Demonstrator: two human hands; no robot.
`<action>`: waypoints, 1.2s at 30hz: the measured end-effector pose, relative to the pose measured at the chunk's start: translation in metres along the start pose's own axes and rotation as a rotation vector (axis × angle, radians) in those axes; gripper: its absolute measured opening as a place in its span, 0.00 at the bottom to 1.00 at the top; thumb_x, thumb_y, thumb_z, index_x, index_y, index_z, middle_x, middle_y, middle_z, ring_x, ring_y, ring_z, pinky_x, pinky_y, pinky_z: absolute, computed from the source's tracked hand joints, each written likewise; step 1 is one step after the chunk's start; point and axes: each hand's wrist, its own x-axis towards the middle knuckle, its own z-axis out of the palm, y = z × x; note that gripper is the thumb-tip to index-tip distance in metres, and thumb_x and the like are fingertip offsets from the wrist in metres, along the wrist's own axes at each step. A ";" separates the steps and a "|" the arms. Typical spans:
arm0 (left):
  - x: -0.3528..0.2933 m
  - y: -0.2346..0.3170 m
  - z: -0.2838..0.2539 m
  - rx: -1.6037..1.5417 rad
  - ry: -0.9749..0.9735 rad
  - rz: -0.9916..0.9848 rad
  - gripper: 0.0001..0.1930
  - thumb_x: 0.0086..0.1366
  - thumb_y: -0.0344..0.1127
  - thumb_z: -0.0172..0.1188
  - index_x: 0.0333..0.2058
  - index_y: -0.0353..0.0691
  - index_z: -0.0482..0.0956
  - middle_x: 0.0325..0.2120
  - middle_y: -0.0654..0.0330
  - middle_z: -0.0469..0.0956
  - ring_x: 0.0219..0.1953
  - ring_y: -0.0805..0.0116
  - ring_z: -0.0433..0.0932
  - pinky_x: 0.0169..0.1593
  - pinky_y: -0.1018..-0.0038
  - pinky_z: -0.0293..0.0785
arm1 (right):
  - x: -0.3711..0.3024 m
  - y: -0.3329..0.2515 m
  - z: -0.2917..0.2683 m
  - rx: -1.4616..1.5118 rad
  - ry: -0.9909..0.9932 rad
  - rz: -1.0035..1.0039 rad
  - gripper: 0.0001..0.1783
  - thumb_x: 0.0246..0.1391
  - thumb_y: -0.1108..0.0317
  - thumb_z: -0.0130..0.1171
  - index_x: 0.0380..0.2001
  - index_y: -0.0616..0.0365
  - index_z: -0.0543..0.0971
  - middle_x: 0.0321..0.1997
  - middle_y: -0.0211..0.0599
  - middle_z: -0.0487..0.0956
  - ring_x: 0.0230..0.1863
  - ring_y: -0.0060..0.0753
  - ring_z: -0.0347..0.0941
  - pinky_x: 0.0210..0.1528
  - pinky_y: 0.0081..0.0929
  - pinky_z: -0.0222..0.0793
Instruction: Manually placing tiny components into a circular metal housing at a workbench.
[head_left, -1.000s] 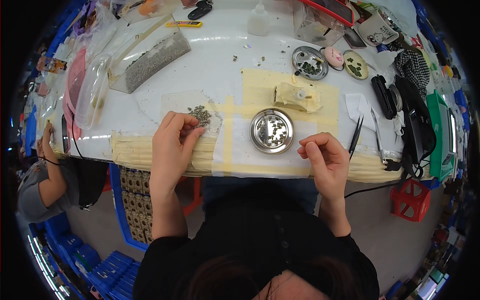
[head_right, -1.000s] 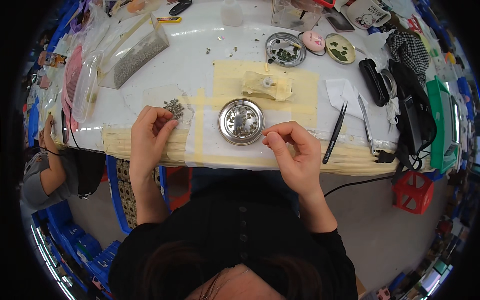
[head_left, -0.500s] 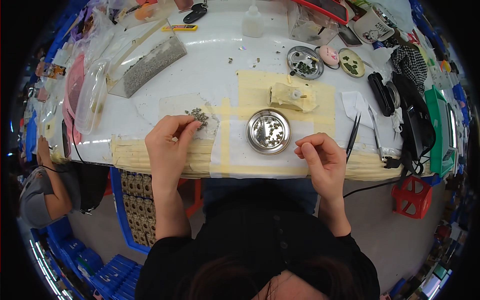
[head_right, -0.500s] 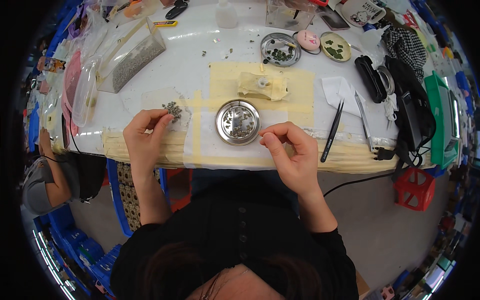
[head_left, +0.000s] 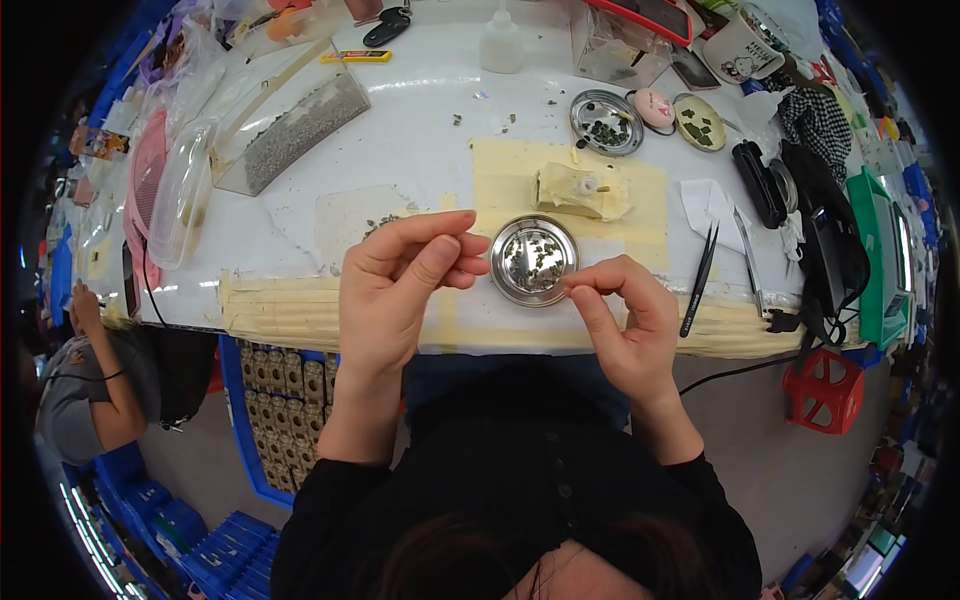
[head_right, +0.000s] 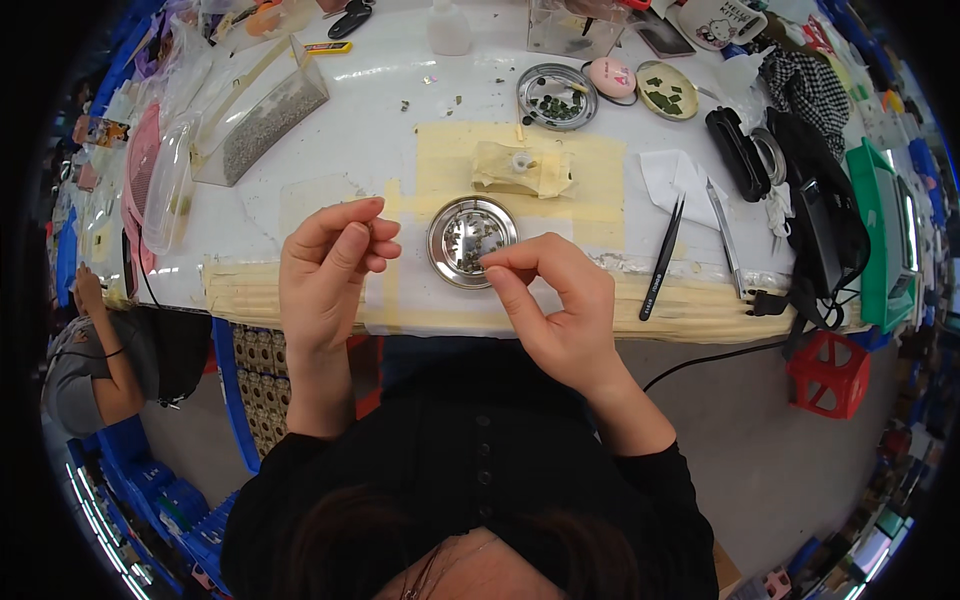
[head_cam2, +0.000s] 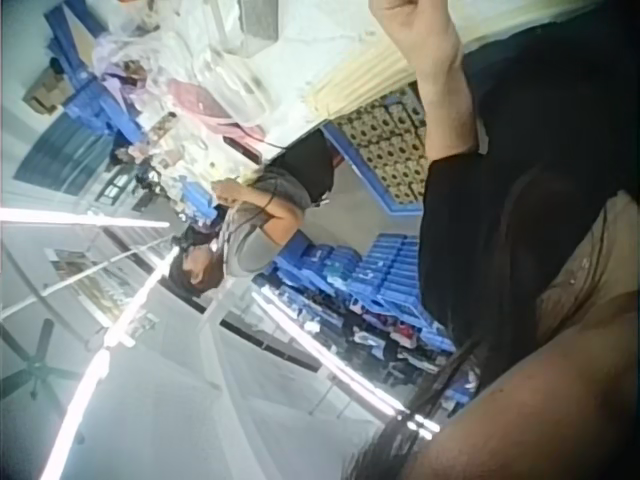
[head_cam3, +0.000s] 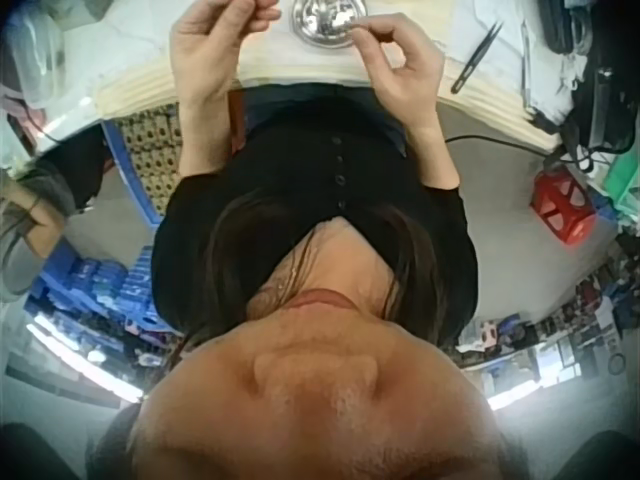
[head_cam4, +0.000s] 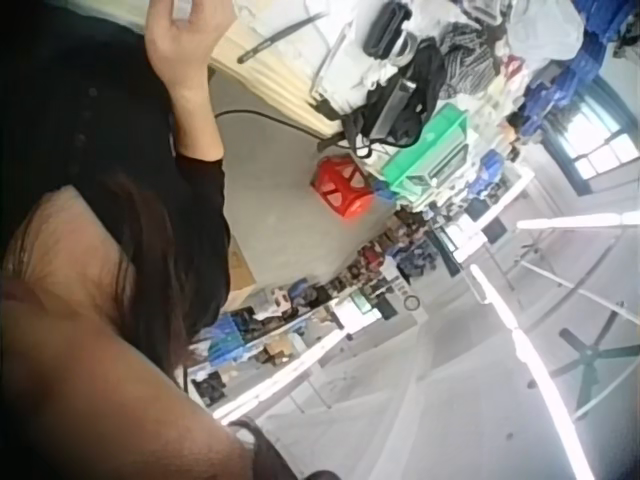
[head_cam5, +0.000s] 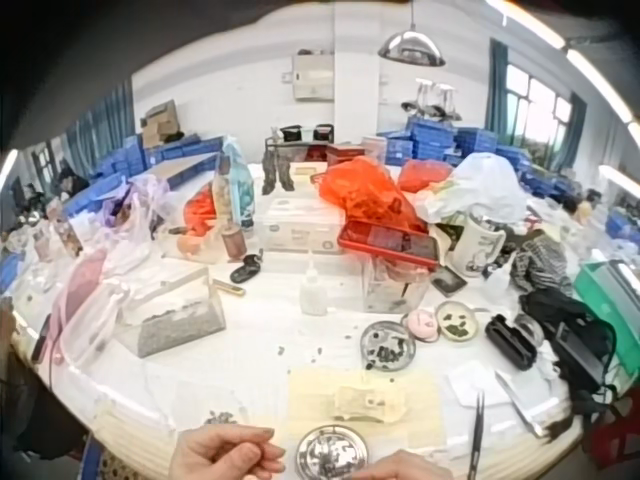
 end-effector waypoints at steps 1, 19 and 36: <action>0.003 -0.001 0.006 -0.110 -0.032 -0.069 0.14 0.70 0.30 0.55 0.52 0.31 0.74 0.38 0.52 0.82 0.36 0.70 0.82 0.40 0.80 0.77 | 0.005 -0.003 0.002 -0.046 0.031 -0.064 0.05 0.51 0.78 0.64 0.34 0.62 0.82 0.29 0.36 0.79 0.29 0.26 0.73 0.32 0.20 0.68; -0.003 -0.018 0.040 -0.106 -0.118 -0.040 0.18 0.69 0.26 0.56 0.55 0.29 0.69 0.38 0.53 0.83 0.41 0.71 0.82 0.47 0.76 0.80 | 0.025 -0.009 0.011 -0.230 0.117 -0.327 0.11 0.42 0.80 0.68 0.33 0.57 0.83 0.33 0.33 0.76 0.33 0.31 0.72 0.32 0.25 0.67; -0.004 -0.027 0.041 0.291 -0.010 0.326 0.07 0.61 0.22 0.64 0.39 0.29 0.81 0.32 0.57 0.83 0.32 0.76 0.80 0.37 0.81 0.76 | 0.020 -0.008 0.009 -0.029 0.128 -0.213 0.10 0.46 0.82 0.66 0.34 0.61 0.83 0.32 0.35 0.77 0.30 0.25 0.73 0.31 0.20 0.69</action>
